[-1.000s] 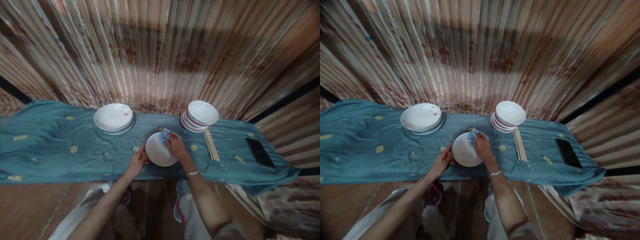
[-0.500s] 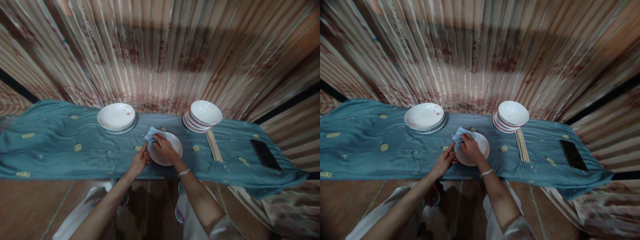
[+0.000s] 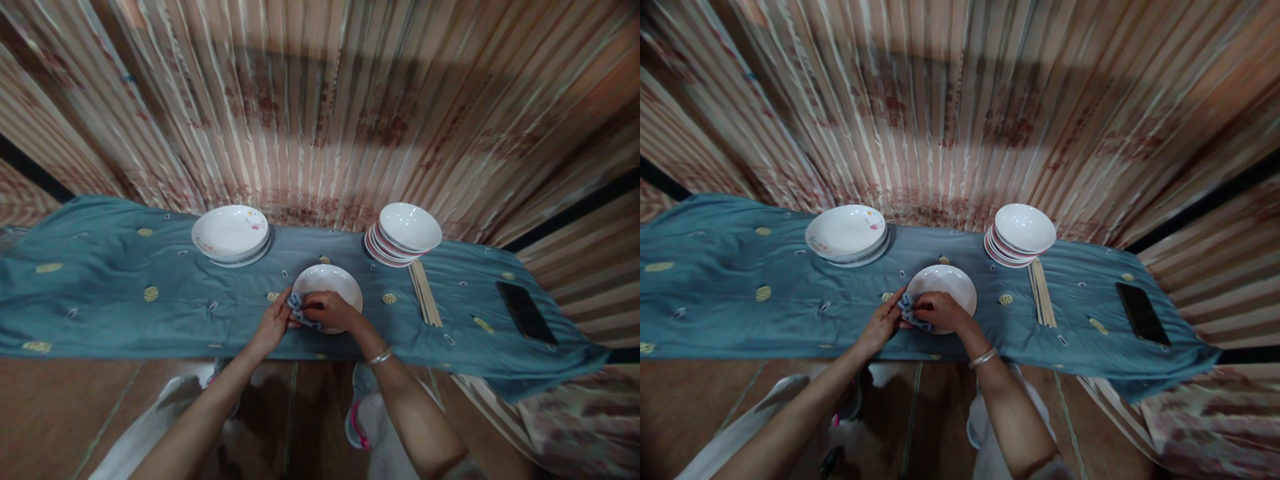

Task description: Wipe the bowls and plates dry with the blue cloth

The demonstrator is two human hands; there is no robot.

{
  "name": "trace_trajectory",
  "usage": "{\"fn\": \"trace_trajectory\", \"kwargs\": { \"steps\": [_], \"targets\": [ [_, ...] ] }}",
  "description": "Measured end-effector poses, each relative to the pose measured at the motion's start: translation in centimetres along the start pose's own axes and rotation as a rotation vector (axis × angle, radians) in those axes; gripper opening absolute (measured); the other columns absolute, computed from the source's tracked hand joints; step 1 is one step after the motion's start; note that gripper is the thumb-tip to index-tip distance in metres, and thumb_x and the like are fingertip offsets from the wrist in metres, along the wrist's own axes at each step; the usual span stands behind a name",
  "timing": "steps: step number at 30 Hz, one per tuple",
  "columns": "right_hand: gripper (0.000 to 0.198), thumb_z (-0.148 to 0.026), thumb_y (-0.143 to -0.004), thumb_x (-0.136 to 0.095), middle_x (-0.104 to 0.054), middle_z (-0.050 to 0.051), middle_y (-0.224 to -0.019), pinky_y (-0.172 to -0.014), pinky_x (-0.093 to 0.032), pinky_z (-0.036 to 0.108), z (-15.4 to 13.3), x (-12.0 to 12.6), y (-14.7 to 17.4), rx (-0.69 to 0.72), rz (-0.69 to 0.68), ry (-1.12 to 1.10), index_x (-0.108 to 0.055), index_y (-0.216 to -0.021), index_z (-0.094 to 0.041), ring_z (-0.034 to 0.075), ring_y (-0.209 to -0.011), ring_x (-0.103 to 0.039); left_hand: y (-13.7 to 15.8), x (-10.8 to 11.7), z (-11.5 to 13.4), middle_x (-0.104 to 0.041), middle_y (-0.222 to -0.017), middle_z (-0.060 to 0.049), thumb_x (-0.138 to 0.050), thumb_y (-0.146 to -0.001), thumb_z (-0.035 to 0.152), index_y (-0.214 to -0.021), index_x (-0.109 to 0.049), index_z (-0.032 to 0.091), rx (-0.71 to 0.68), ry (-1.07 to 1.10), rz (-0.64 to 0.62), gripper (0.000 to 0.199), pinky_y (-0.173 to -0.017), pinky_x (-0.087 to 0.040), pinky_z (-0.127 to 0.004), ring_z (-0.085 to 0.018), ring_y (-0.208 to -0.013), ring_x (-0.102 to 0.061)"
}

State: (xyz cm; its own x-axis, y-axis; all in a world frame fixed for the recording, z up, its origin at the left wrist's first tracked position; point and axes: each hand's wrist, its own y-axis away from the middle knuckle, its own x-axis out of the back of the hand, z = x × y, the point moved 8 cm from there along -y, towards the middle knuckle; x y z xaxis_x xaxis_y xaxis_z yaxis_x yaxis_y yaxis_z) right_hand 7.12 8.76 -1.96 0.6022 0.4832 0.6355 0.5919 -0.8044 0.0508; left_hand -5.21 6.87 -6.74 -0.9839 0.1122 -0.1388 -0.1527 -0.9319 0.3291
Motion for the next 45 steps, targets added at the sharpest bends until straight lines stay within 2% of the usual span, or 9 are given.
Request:
{"fn": "trace_trajectory", "kwargs": {
  "steps": [6, 10, 16, 21, 27, 32, 37, 41, 45],
  "targets": [
    [0.012, -0.020, -0.083, -0.065, -0.072, 0.002, -0.079, -0.063, -0.040, 0.021, 0.4, 0.6, 2.7, -0.152, -0.071, 0.049, -0.075, -0.087, -0.015, 0.013, -0.070, -0.062, 0.2, -0.3, 0.3, -0.058, -0.063, 0.007, -0.063, -0.078, 0.031, -0.150, -0.034, 0.010, -0.025, 0.023, -0.021, 0.081, -0.064, -0.055, -0.028, -0.013, -0.058, -0.062],
    [0.008, -0.018, -0.079, -0.065, -0.072, 0.002, -0.081, -0.063, -0.038, 0.023, 0.6, 2.3, 4.3, -0.263, 0.041, 0.247, -0.073, -0.080, -0.016, 0.015, -0.073, -0.062, 0.2, -0.4, 0.3, -0.058, -0.061, 0.006, -0.065, -0.078, 0.032, -0.151, -0.031, 0.006, -0.024, 0.022, -0.024, 0.085, -0.065, -0.056, -0.029, -0.014, -0.060, -0.063],
    [0.009, -0.017, -0.083, -0.060, -0.073, 0.007, -0.091, -0.074, -0.045, 0.026, 1.6, 4.2, 5.0, -0.414, 0.170, 0.476, -0.069, -0.086, -0.017, 0.019, -0.085, -0.066, 0.3, -0.4, 0.4, -0.059, -0.062, 0.006, -0.064, -0.078, 0.033, -0.149, -0.034, 0.006, -0.025, -0.002, -0.006, 0.081, -0.065, -0.056, -0.028, -0.014, -0.061, -0.064],
    [0.009, -0.014, -0.088, -0.057, -0.071, 0.010, -0.100, -0.085, -0.049, 0.028, 2.3, 4.6, 4.3, -0.328, 0.312, 0.569, -0.065, -0.090, -0.017, 0.020, -0.095, -0.066, 0.1, -0.3, 0.2, -0.056, -0.060, 0.008, -0.063, -0.079, 0.033, -0.150, -0.034, 0.008, -0.007, 0.006, -0.009, 0.081, -0.063, -0.055, -0.028, -0.014, -0.059, -0.063],
    [0.023, -0.015, -0.090, -0.053, -0.066, 0.015, -0.120, -0.104, -0.045, 0.039, 2.5, 3.7, 2.2, -0.198, 0.424, 0.477, -0.066, -0.109, -0.015, 0.024, -0.116, -0.059, 0.2, -0.4, 0.4, -0.058, -0.061, 0.006, -0.061, -0.081, 0.036, -0.150, -0.034, 0.007, -0.021, -0.054, -0.008, 0.079, -0.064, -0.055, -0.028, -0.014, -0.057, -0.062],
    [0.029, -0.014, -0.090, -0.053, -0.063, 0.013, -0.124, -0.107, -0.043, 0.042, 1.6, 2.1, 0.9, -0.094, 0.343, 0.348, -0.068, -0.114, -0.016, 0.023, -0.116, -0.057, 0.1, -0.3, 1.0, -0.060, -0.057, 0.004, -0.057, -0.083, 0.040, -0.149, -0.034, 0.003, 0.006, -0.110, 0.004, 0.079, -0.062, -0.056, -0.032, -0.018, -0.056, -0.064],
    [0.025, -0.011, -0.086, -0.057, -0.065, 0.009, -0.121, -0.102, -0.044, 0.037, 0.9, 0.7, 2.1, -0.030, 0.227, 0.185, -0.070, -0.105, -0.018, 0.019, -0.113, -0.059, -0.7, -0.3, 1.2, -0.062, -0.049, 0.001, -0.049, -0.087, 0.044, -0.151, -0.031, 0.001, 0.041, -0.196, -0.007, 0.079, -0.053, -0.054, -0.033, -0.022, -0.049, -0.063],
    [0.019, -0.009, -0.085, -0.056, -0.069, 0.005, -0.110, -0.096, -0.046, 0.031, 0.4, 0.4, 4.0, -0.042, 0.140, 0.142, -0.070, -0.095, -0.018, 0.016, -0.104, -0.062, -1.1, -0.5, 1.4, -0.061, -0.046, 0.001, -0.049, -0.086, 0.045, -0.153, -0.025, 0.001, 0.043, -0.218, -0.039, 0.084, -0.050, -0.052, -0.033, -0.024, -0.048, -0.063],
    [0.016, -0.011, -0.085, -0.056, -0.071, 0.003, -0.096, -0.086, -0.047, 0.028, 0.0, 1.3, 5.9, -0.123, 0.088, 0.218, -0.070, -0.088, -0.018, 0.016, -0.093, -0.063, -1.0, -0.6, 1.7, -0.063, -0.047, 0.000, -0.045, -0.087, 0.041, -0.153, -0.021, -0.002, 0.016, -0.265, -0.050, 0.082, -0.051, -0.053, -0.033, -0.023, -0.048, -0.063]
  ]
}}
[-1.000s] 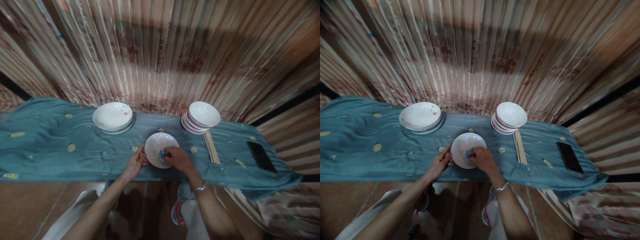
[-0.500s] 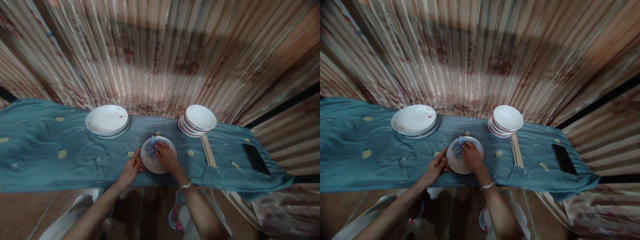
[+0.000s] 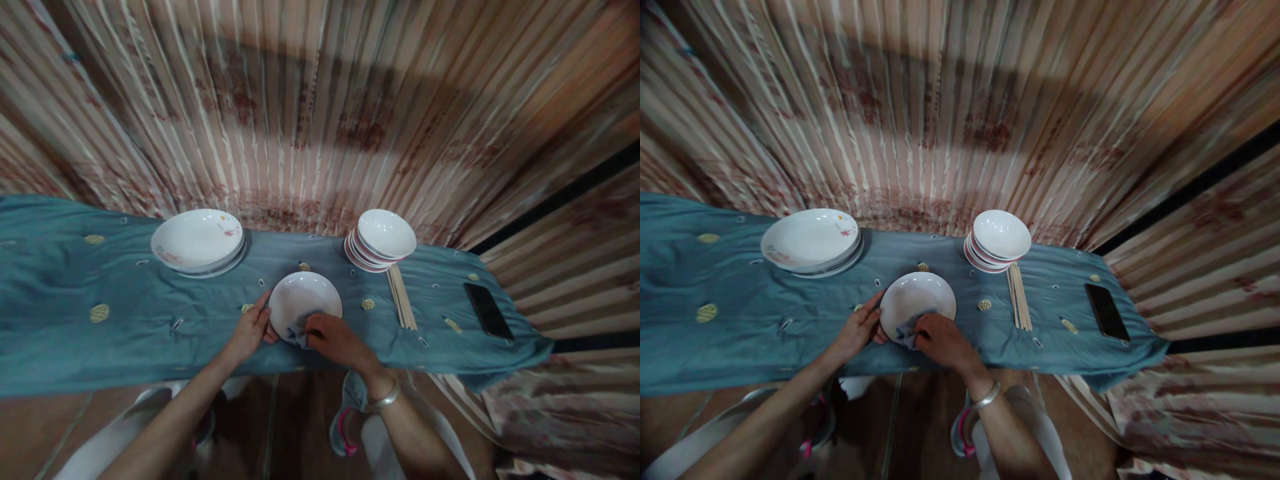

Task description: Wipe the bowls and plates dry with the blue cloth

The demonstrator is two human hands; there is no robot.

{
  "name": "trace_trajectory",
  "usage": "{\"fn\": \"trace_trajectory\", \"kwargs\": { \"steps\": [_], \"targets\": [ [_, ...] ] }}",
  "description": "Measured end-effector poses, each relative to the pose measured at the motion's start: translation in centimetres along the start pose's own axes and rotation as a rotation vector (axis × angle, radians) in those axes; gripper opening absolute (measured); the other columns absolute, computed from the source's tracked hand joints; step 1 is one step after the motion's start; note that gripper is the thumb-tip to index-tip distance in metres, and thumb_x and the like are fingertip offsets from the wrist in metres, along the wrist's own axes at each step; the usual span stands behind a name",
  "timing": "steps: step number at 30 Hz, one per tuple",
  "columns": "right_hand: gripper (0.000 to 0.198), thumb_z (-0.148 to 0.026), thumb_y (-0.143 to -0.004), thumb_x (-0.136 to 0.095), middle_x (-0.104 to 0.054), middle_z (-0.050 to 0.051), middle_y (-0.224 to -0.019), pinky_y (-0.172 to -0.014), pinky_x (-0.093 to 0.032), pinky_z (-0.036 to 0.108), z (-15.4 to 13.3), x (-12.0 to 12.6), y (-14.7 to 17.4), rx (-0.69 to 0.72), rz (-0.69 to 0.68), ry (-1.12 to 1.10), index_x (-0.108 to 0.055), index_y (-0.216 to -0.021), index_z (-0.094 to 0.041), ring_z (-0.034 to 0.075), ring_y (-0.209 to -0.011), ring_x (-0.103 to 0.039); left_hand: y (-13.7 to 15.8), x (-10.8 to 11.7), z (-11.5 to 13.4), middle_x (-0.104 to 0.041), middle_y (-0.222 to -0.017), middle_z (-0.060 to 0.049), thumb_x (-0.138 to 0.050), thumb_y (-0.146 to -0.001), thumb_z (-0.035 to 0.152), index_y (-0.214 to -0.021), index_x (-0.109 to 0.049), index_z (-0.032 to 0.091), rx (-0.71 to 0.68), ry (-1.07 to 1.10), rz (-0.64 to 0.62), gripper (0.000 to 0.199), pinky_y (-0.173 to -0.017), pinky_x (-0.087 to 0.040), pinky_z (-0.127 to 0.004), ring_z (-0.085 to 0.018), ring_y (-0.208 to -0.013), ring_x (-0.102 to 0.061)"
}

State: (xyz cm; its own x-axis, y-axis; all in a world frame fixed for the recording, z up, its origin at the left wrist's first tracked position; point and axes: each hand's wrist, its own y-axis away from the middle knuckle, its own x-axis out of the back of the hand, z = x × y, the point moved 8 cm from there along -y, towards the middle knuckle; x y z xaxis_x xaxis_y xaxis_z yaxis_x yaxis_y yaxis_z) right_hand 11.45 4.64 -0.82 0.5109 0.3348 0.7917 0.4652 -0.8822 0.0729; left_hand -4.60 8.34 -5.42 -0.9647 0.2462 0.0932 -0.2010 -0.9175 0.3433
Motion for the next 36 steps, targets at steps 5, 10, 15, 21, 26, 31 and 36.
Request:
{"fn": "trace_trajectory", "kwargs": {
  "steps": [5, 10, 15, 21, 26, 31, 36],
  "targets": [
    [0.010, -0.013, -0.084, -0.059, -0.069, 0.006, -0.087, -0.087, -0.048, 0.034, 1.4, 1.6, 1.6, -0.097, 0.107, 0.280, -0.068, -0.083, -0.017, 0.021, -0.091, -0.062, 0.1, -0.2, 0.3, -0.062, -0.046, 0.001, -0.042, -0.087, 0.037, -0.153, -0.022, -0.002, -0.019, -0.025, -0.008, 0.079, -0.050, -0.052, -0.031, -0.020, -0.044, -0.060],
    [0.017, -0.010, -0.087, -0.053, -0.068, 0.012, -0.093, -0.097, -0.046, 0.043, 3.2, 2.6, 1.3, -0.129, 0.312, 0.456, -0.068, -0.086, -0.019, 0.026, -0.098, -0.060, -0.1, -0.3, 0.5, -0.061, -0.045, 0.000, -0.047, -0.086, 0.042, -0.153, -0.022, -0.003, -0.032, -0.031, -0.032, 0.085, -0.048, -0.051, -0.031, -0.021, -0.043, -0.059],
    [0.022, -0.010, -0.091, -0.048, -0.067, 0.014, -0.098, -0.096, -0.048, 0.042, 4.5, 3.7, -0.5, -0.216, 0.332, 0.449, -0.068, -0.089, -0.020, 0.027, -0.102, -0.059, -0.6, -0.3, 0.5, -0.061, -0.046, 0.000, -0.050, -0.085, 0.043, -0.153, -0.025, 0.000, -0.043, -0.038, -0.039, 0.085, -0.048, -0.050, -0.031, -0.021, -0.043, -0.059],
    [0.027, -0.006, -0.092, -0.043, -0.066, 0.018, -0.113, -0.100, -0.047, 0.041, 4.4, 4.1, -2.1, -0.266, 0.359, 0.416, -0.068, -0.100, -0.014, 0.027, -0.107, -0.059, -0.4, -0.5, 0.8, -0.061, -0.046, 0.002, -0.049, -0.085, 0.042, -0.152, -0.028, -0.001, -0.066, -0.054, -0.018, 0.082, -0.049, -0.050, -0.030, -0.019, -0.043, -0.058],
    [0.040, -0.009, -0.094, -0.041, -0.056, 0.023, -0.136, -0.105, -0.045, 0.042, 3.7, 2.9, -3.6, -0.279, 0.373, 0.361, -0.055, -0.131, -0.005, 0.028, -0.122, -0.055, 0.1, -0.8, 1.1, -0.061, -0.046, 0.002, -0.047, -0.085, 0.040, -0.151, -0.029, -0.002, -0.066, -0.050, -0.014, 0.080, -0.049, -0.049, -0.028, -0.018, -0.043, -0.057],
    [0.052, -0.011, -0.093, -0.044, -0.049, 0.024, -0.144, -0.110, -0.040, 0.045, 2.7, 2.0, -5.1, -0.232, 0.330, 0.313, -0.043, -0.144, -0.005, 0.029, -0.131, -0.048, 0.2, -0.9, 0.9, -0.061, -0.047, 0.003, -0.050, -0.084, 0.042, -0.151, -0.032, 0.002, -0.050, -0.022, -0.024, 0.079, -0.051, -0.049, -0.027, -0.017, -0.045, -0.059],
    [0.053, -0.011, -0.093, -0.046, -0.045, 0.024, -0.147, -0.115, -0.034, 0.048, 1.4, 0.7, -6.2, -0.120, 0.286, 0.274, -0.043, -0.145, -0.005, 0.030, -0.138, -0.040, 0.2, -0.8, 0.7, -0.062, -0.048, 0.001, -0.047, -0.086, 0.038, -0.150, -0.034, 0.002, -0.067, -0.022, -0.012, 0.075, -0.051, -0.050, -0.030, -0.020, -0.046, -0.060]
  ]
}}
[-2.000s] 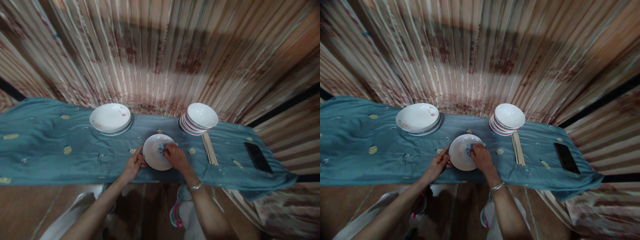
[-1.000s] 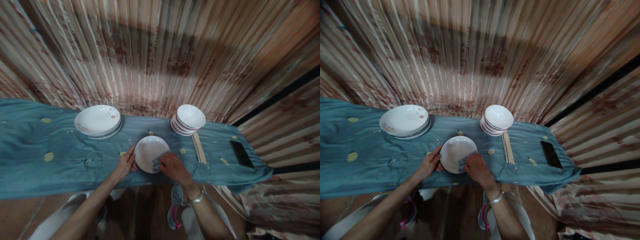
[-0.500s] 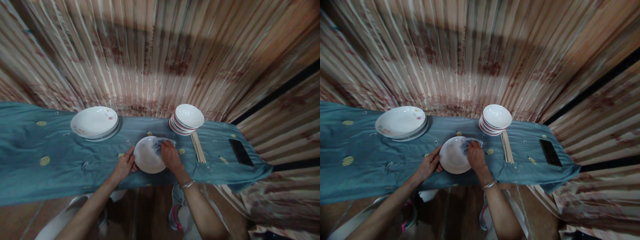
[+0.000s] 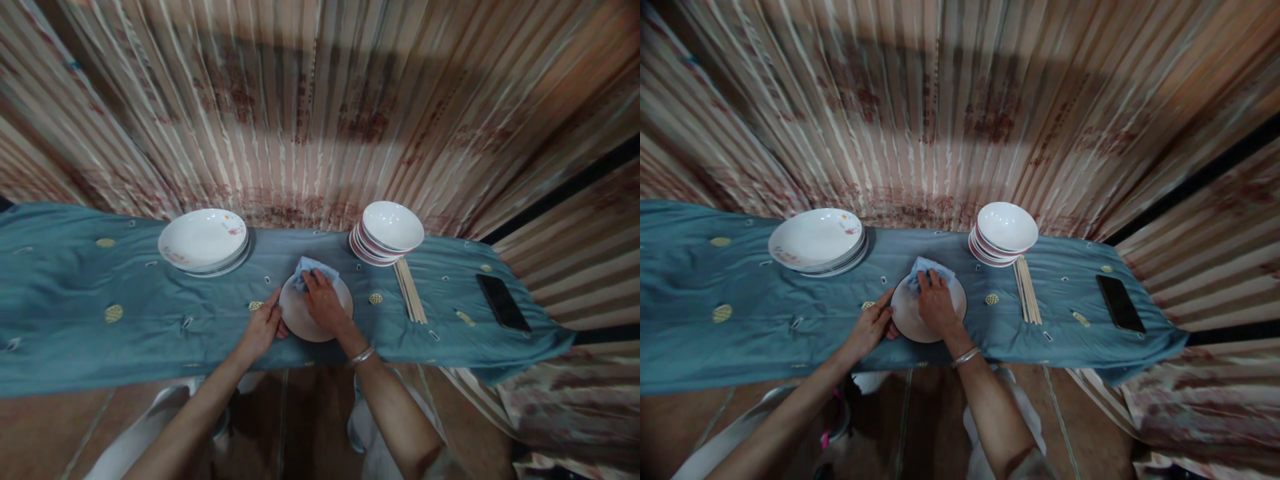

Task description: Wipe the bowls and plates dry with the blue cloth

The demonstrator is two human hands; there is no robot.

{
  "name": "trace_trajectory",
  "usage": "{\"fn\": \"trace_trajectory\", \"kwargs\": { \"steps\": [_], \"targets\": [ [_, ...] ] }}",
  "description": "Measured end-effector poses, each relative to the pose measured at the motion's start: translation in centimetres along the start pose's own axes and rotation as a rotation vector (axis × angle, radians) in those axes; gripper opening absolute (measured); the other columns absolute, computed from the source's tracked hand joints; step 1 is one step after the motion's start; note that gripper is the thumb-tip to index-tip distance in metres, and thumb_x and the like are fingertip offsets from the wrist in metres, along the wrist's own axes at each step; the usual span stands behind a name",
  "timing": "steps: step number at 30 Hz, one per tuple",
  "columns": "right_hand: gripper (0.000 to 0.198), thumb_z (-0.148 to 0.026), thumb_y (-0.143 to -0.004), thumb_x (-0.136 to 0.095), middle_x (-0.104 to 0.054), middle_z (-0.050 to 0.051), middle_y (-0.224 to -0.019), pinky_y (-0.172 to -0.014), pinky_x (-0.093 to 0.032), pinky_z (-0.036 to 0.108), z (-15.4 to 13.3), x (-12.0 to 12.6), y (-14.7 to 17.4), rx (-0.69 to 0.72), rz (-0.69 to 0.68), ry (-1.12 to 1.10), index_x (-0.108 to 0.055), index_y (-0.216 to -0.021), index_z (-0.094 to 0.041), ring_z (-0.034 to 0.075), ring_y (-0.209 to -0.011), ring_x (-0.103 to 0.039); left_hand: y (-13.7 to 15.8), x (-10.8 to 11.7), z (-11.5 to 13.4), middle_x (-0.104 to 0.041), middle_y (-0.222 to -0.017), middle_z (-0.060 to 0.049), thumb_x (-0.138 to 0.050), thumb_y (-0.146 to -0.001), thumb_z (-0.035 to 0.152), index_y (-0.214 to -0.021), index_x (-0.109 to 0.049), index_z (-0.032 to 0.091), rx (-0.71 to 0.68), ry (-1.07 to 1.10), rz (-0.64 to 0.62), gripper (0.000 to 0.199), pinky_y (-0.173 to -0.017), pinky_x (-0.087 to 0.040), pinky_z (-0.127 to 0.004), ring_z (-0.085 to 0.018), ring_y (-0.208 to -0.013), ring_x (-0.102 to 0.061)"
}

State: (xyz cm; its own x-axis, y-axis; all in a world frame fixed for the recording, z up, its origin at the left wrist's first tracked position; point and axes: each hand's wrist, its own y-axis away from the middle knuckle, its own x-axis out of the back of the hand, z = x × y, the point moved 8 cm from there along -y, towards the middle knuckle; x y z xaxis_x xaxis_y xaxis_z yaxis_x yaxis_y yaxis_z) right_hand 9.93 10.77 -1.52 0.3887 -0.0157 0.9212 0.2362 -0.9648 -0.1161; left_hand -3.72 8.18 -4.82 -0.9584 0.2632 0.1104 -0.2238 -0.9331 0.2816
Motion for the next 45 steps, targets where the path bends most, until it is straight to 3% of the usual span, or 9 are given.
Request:
{"fn": "trace_trajectory", "kwargs": {
  "steps": [9, 14, 20, 24, 28, 34, 40, 45],
  "targets": [
    [0.050, -0.011, -0.091, -0.044, -0.051, 0.017, -0.143, -0.112, -0.040, 0.047, -2.8, -1.4, 0.4, 0.134, -0.019, -0.257, -0.051, -0.140, -0.013, 0.025, -0.131, -0.049, -0.2, 0.2, -0.8, -0.060, -0.047, 0.002, -0.047, -0.087, 0.041, -0.145, -0.041, 0.003, 0.028, 0.010, 0.010, 0.070, -0.053, -0.051, -0.031, -0.021, -0.047, -0.062],
    [0.039, -0.010, -0.090, -0.047, -0.063, 0.010, -0.132, -0.110, -0.042, 0.038, -3.0, -1.4, 1.2, 0.220, -0.136, -0.453, -0.064, -0.124, -0.018, 0.019, -0.125, -0.056, -0.3, 0.4, -1.1, -0.060, -0.046, 0.001, -0.042, -0.089, 0.043, -0.141, -0.045, 0.003, 0.035, 0.021, 0.031, 0.066, -0.053, -0.052, -0.034, -0.023, -0.046, -0.062],
    [0.021, -0.013, -0.090, -0.052, -0.073, 0.001, -0.101, -0.090, -0.050, 0.027, -3.2, -0.4, 2.1, 0.259, -0.326, -0.583, -0.071, -0.096, -0.020, 0.015, -0.097, -0.066, 0.0, 0.7, -0.6, -0.061, -0.049, 0.001, -0.044, -0.089, 0.053, -0.147, -0.038, 0.001, 0.041, 0.000, 0.065, 0.078, -0.053, -0.052, -0.033, -0.022, -0.048, -0.063],
    [0.018, -0.011, -0.087, -0.055, -0.071, 0.000, -0.089, -0.077, -0.047, 0.023, -2.9, 0.3, 3.2, 0.219, -0.426, -0.541, -0.071, -0.085, -0.018, 0.013, -0.082, -0.063, 0.2, 0.9, 0.0, -0.059, -0.051, 0.003, -0.050, -0.087, 0.049, -0.145, -0.041, 0.001, 0.023, 0.000, 0.086, 0.076, -0.052, -0.050, -0.031, -0.020, -0.047, -0.061],
    [0.021, -0.010, -0.086, -0.053, -0.068, -0.002, -0.078, -0.067, -0.042, 0.021, -2.0, 1.4, 4.6, 0.184, -0.448, -0.457, -0.069, -0.077, -0.018, 0.012, -0.072, -0.059, 0.0, 0.3, -0.2, -0.058, -0.045, 0.003, -0.054, -0.084, 0.046, -0.150, -0.031, -0.001, 0.053, 0.025, 0.041, 0.084, -0.049, -0.049, -0.029, -0.020, -0.044, -0.059],
    [0.025, -0.017, -0.089, -0.055, -0.065, 0.000, -0.069, -0.065, -0.040, 0.024, 1.0, 3.0, 6.2, 0.075, -0.312, -0.140, -0.064, -0.065, -0.018, 0.013, -0.068, -0.059, -0.2, 0.1, -0.6, -0.061, -0.046, 0.001, -0.054, -0.085, 0.045, -0.151, -0.027, -0.001, 0.033, 0.041, 0.016, 0.085, -0.050, -0.050, -0.030, -0.020, -0.045, -0.059],
    [0.021, -0.017, -0.091, -0.053, -0.066, 0.007, -0.076, -0.084, -0.048, 0.033, 2.9, 3.4, 6.7, 0.010, 0.026, 0.206, -0.063, -0.073, -0.019, 0.021, -0.082, -0.062, 0.0, 0.2, -0.5, -0.061, -0.047, 0.002, -0.052, -0.087, 0.044, -0.153, -0.022, -0.001, 0.031, 0.026, 0.027, 0.086, -0.051, -0.050, -0.030, -0.020, -0.046, -0.059],
    [0.024, -0.013, -0.094, -0.049, -0.066, 0.006, -0.080, -0.097, -0.046, 0.035, 3.2, 3.7, 6.1, 0.072, 0.126, 0.273, -0.061, -0.076, -0.022, 0.020, -0.086, -0.060, 0.0, 0.1, -0.3, -0.062, -0.048, 0.002, -0.052, -0.086, 0.048, -0.153, -0.023, -0.002, 0.014, 0.017, 0.008, 0.088, -0.052, -0.050, -0.030, -0.019, -0.046, -0.058]
  ]
}}
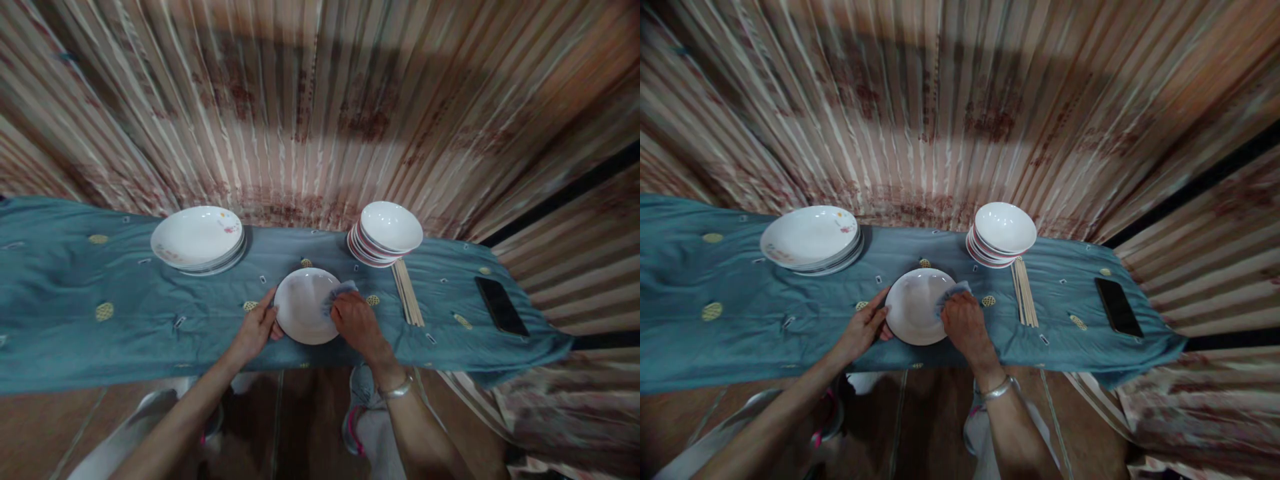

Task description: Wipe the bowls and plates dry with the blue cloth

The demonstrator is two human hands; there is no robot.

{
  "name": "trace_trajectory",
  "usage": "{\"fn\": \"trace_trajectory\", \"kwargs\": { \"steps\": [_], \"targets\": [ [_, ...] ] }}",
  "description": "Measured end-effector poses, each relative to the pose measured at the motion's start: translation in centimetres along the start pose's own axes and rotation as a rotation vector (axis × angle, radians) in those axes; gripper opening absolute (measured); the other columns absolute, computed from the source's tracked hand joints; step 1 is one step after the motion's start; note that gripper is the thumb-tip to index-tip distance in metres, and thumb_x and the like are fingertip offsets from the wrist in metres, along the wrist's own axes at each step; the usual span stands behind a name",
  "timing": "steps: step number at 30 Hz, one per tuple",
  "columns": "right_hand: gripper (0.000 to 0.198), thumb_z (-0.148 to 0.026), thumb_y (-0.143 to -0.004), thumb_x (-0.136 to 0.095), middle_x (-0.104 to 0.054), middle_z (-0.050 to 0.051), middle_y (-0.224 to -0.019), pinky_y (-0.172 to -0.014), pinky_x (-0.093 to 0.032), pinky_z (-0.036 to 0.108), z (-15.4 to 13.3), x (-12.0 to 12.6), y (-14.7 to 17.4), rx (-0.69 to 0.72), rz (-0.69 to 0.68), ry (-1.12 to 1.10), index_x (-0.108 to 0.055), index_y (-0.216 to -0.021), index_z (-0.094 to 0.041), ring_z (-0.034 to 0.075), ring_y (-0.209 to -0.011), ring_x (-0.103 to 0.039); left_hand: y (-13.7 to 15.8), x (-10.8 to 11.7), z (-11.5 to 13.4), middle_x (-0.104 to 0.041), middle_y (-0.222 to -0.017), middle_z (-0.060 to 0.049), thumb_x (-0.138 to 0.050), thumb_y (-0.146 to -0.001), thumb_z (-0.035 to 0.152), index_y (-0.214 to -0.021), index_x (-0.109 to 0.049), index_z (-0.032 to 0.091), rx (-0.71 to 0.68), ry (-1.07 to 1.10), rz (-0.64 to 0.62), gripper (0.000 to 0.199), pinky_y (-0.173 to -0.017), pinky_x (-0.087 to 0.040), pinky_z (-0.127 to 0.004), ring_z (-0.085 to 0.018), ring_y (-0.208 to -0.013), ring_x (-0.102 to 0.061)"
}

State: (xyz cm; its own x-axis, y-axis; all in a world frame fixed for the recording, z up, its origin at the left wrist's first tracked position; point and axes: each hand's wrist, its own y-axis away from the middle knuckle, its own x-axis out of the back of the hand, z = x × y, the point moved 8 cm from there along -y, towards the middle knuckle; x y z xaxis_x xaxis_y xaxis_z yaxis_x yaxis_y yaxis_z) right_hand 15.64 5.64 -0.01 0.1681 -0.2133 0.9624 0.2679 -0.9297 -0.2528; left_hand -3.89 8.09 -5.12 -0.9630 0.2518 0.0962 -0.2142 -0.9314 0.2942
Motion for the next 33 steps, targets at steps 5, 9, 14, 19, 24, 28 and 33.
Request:
{"fn": "trace_trajectory", "kwargs": {
  "steps": [5, 9, 14, 19, 24, 28, 33],
  "targets": [
    [0.020, -0.012, -0.094, -0.049, -0.069, 0.009, -0.097, -0.091, -0.047, 0.037, 0.3, 0.0, -1.0, -0.055, -0.076, 0.054, -0.067, -0.086, -0.018, 0.023, -0.095, -0.059, -0.1, 0.0, -0.2, -0.061, -0.048, 0.002, -0.052, -0.086, 0.052, -0.153, -0.024, -0.001, -0.014, -0.006, -0.009, 0.089, -0.052, -0.050, -0.030, -0.018, -0.046, -0.058],
    [0.025, -0.011, -0.094, -0.045, -0.066, 0.013, -0.117, -0.094, -0.046, 0.040, 0.2, -0.5, -1.6, -0.097, -0.129, 0.038, -0.067, -0.105, -0.014, 0.026, -0.106, -0.056, -0.2, 0.0, -0.3, -0.061, -0.048, 0.002, -0.051, -0.087, 0.050, -0.153, -0.023, 0.000, -0.004, 0.001, -0.009, 0.088, -0.052, -0.050, -0.030, -0.018, -0.045, -0.058],
    [0.039, -0.008, -0.092, -0.042, -0.058, 0.019, -0.132, -0.105, -0.041, 0.041, -0.7, -1.6, -3.0, -0.072, -0.147, -0.038, -0.059, -0.127, -0.006, 0.026, -0.118, -0.052, -0.2, -0.1, -0.2, -0.062, -0.049, 0.001, -0.050, -0.088, 0.048, -0.153, -0.023, -0.001, -0.008, -0.004, -0.023, 0.086, -0.052, -0.051, -0.030, -0.018, -0.046, -0.059],
    [0.048, -0.010, -0.089, -0.045, -0.050, 0.022, -0.143, -0.108, -0.039, 0.043, -2.0, -2.5, -4.3, -0.064, -0.135, -0.129, -0.053, -0.136, -0.006, 0.028, -0.125, -0.049, -0.2, -0.1, -0.2, -0.062, -0.048, 0.001, -0.052, -0.087, 0.049, -0.153, -0.025, 0.000, -0.002, 0.003, -0.028, 0.086, -0.051, -0.051, -0.030, -0.019, -0.046, -0.060],
    [0.052, -0.011, -0.088, -0.048, -0.046, 0.022, -0.146, -0.112, -0.036, 0.048, -3.4, -3.1, -4.9, -0.007, -0.116, -0.220, -0.050, -0.140, -0.007, 0.029, -0.132, -0.042, -0.1, -0.2, -0.2, -0.063, -0.049, 0.001, -0.052, -0.086, 0.046, -0.152, -0.028, 0.002, 0.007, 0.014, -0.037, 0.083, -0.052, -0.051, -0.030, -0.019, -0.047, -0.060],
    [0.049, -0.015, -0.090, -0.049, -0.042, 0.021, -0.149, -0.113, -0.034, 0.051, -4.1, -3.9, -5.0, 0.029, -0.098, -0.311, -0.051, -0.139, -0.009, 0.030, -0.135, -0.040, -0.1, -0.2, -0.1, -0.062, -0.049, 0.001, -0.050, -0.087, 0.044, -0.152, -0.028, 0.002, 0.009, 0.011, -0.032, 0.081, -0.052, -0.052, -0.031, -0.020, -0.047, -0.061],
    [0.046, -0.015, -0.092, -0.047, -0.045, 0.019, -0.149, -0.117, -0.031, 0.048, -5.7, -4.7, -4.9, 0.128, -0.116, -0.466, -0.053, -0.137, -0.009, 0.026, -0.139, -0.039, 0.0, -0.1, 0.0, -0.062, -0.049, 0.002, -0.048, -0.088, 0.047, -0.152, -0.031, 0.004, 0.001, -0.019, -0.018, 0.079, -0.053, -0.052, -0.030, -0.020, -0.049, -0.062]
  ]
}}
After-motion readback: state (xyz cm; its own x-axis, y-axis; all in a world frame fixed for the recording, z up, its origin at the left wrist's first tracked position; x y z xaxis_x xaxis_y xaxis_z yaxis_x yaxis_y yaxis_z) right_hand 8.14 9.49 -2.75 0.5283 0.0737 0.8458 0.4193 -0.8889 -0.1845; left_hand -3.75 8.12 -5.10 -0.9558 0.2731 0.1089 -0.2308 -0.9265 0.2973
